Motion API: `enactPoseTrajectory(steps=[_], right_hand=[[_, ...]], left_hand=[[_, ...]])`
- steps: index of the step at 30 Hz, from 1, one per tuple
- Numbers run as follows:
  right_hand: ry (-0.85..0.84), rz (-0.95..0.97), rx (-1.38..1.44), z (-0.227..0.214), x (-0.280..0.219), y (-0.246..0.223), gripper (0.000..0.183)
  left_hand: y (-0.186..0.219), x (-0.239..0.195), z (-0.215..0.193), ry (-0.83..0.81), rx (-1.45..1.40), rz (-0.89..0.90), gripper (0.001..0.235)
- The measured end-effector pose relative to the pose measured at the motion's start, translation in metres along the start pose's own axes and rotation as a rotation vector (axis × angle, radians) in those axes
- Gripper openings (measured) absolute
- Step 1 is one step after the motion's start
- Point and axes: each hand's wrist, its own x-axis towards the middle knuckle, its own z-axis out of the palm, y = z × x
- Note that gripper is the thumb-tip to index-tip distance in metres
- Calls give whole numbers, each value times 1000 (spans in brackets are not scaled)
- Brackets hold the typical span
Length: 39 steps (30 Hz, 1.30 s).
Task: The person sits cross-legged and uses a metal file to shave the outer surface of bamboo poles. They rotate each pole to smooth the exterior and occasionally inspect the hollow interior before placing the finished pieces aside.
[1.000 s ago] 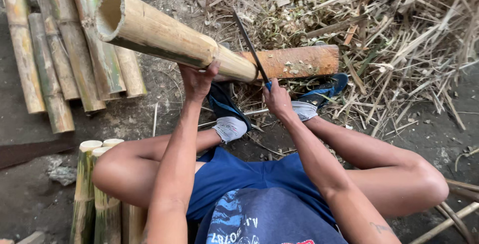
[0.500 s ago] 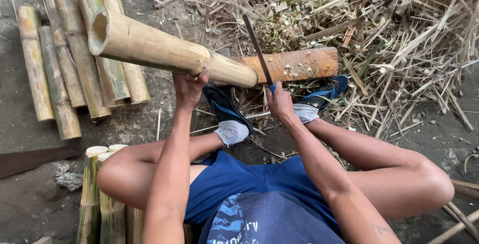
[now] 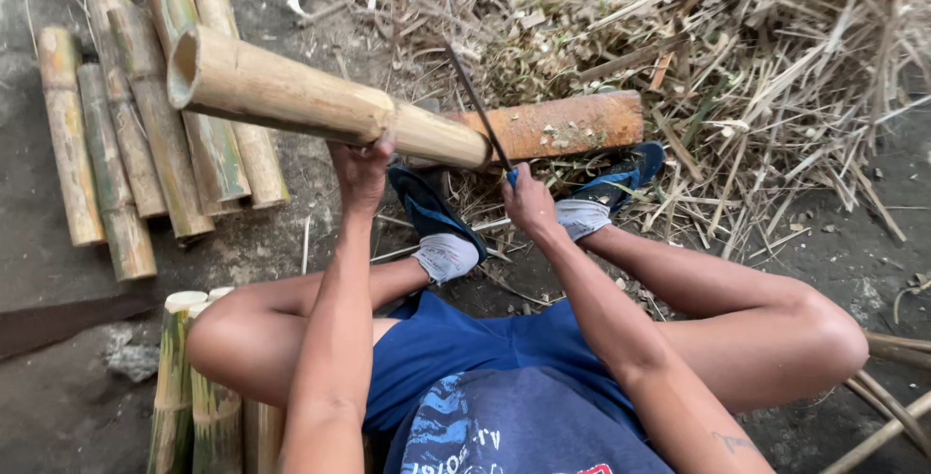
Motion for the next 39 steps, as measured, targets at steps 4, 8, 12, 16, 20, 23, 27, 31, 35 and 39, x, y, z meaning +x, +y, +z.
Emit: enactPoseTrajectory(steps=[4,8,12,16,20,23,27,31,35,39], right_hand=[[47,-75,12,-1,-15,6,34],[-51,-34,-119,2,-1,23,38],[-17,30,4,17,16,45,36],[36,71,99,29,-2,56,41],[38,140,183,25,-17,47,42],[2,111,201,20,-15,47,40],[-53,92,120,24,-10,61,39],[-61,130,83,43,-12,65,38],[-31,105,103,38,-8,57,34],[-83,141,128,38,-17,52,36]], left_hand=[[-7,-1,-15,-7,16,-15,74],[-12,-7,-28,-25,-29,-46,79],[-21,-16,-32,116,-31,-196,88],[-59,-36,-27,588,-281,-370,103],[-119,-62,-22,940,-551,-736,99],[-160,-85,-24,959,-634,-845,85],[-173,-107,-22,449,-578,-1099,74],[-150,-81,-7,-32,-46,-670,64],[-120,-51,-2,-122,1142,69,99],[-108,-45,-10,-388,1353,-125,126]])
